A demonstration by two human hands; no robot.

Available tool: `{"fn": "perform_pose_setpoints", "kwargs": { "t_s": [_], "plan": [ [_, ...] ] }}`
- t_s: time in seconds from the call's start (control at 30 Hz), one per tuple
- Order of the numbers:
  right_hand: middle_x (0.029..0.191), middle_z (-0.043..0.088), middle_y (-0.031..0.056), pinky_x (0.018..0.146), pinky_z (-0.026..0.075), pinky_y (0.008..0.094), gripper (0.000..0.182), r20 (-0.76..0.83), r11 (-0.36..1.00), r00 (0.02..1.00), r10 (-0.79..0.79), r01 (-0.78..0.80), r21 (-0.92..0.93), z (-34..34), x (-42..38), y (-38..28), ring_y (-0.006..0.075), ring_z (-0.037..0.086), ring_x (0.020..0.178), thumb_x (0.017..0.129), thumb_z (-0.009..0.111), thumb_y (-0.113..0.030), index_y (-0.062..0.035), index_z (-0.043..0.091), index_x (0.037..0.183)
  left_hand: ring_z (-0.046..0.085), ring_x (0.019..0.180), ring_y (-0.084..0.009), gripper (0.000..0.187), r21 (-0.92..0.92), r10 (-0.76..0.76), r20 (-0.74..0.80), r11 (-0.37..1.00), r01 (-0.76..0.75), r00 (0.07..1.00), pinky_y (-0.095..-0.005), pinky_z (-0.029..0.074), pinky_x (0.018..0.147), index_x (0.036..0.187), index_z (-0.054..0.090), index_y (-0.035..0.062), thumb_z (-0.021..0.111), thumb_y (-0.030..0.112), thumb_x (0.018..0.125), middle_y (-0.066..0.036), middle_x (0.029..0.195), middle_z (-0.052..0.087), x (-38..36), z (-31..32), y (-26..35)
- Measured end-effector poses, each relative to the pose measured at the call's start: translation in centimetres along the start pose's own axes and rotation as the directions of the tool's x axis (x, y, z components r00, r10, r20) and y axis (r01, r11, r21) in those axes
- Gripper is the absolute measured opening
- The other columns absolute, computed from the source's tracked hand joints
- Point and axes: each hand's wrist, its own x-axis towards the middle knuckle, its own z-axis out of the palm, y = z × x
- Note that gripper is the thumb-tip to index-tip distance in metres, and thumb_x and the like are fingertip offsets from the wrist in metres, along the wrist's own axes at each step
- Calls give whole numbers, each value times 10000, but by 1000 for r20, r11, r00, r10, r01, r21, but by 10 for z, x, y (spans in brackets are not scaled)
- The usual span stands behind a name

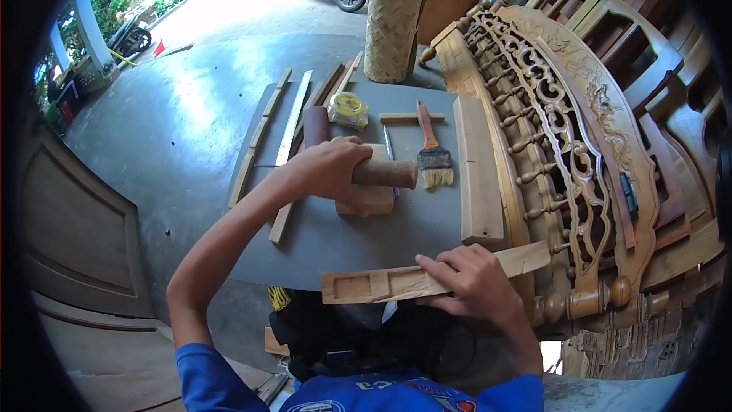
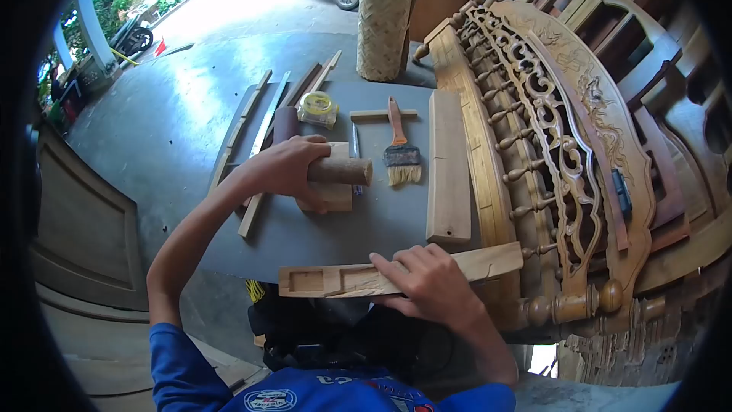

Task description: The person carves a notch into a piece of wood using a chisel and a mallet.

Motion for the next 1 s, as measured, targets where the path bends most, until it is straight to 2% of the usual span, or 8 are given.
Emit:
{"fn": "perform_pose_setpoints", "kwargs": {
  "t_s": [0.37,0.5,0.6,0.7,0.8,0.83,0.97,1.0],
  "plan": [
    [772,539,78,642,437,340,563,-216,992,974,69,-89,-87,31,32,28,227,545,720,638,701,-379,-47,567,1073,576,818,-297,625,80,-185,30,980,182,982,-347,446,761,823,598,-45,786,429,462,-172,847,585,13,0,6],
    [819,553,89,679,450,349,560,-238,992,969,70,-94,-89,34,44,35,237,551,765,638,707,-361,-31,566,1068,601,794,-308,644,83,-59,-130,994,70,990,-376,471,688,781,596,-46,774,485,463,-179,823,607,23,13,-9],
    [950,570,146,783,451,354,595,-156,967,967,202,-172,186,26,52,42,290,559,888,675,689,-412,8,548,1073,603,739,-280,594,-32,0,-208,999,-7,978,-365,470,679,801,589,-57,769,437,526,-146,775,604,26,5,-11],
    [1035,560,195,828,442,384,615,-77,851,908,412,-353,388,11,77,51,331,550,976,737,626,-456,29,526,1101,576,706,-204,464,-204,-123,-264,977,69,957,-310,466,656,884,574,-38,748,319,643,-93,728,576,16,-30,7],
    [1001,575,209,832,440,414,652,-34,781,821,570,-530,330,1,122,33,346,561,962,737,587,-503,2,503,1140,497,484,-56,355,-694,-266,-267,720,7,926,-197,401,432,958,516,31,707,201,712,-10,653,528,-9,-69,49],
    [972,587,216,832,439,423,675,-25,791,811,584,-562,241,10,137,32,354,566,952,729,573,-540,-12,503,1143,468,441,-52,285,-771,-209,-367,613,-171,906,-208,400,422,913,510,41,684,171,728,-2,615,497,-11,-71,53],
    [968,595,233,828,443,430,722,138,814,803,580,-577,-66,35,173,34,359,568,958,702,555,-595,-46,478,1164,446,444,-80,164,-838,-129,-428,426,-340,895,-219,350,407,810,454,53,604,71,744,-17,579,455,-30,-76,72],
    [1048,563,224,825,458,381,711,170,789,776,607,-614,-18,29,174,30,336,556,995,669,589,-490,-33,430,1191,433,441,-85,155,-840,-93,-434,401,-365,896,-219,338,404,792,440,56,587,54,743,-18,572,441,-32,-76,72]
  ]
}}
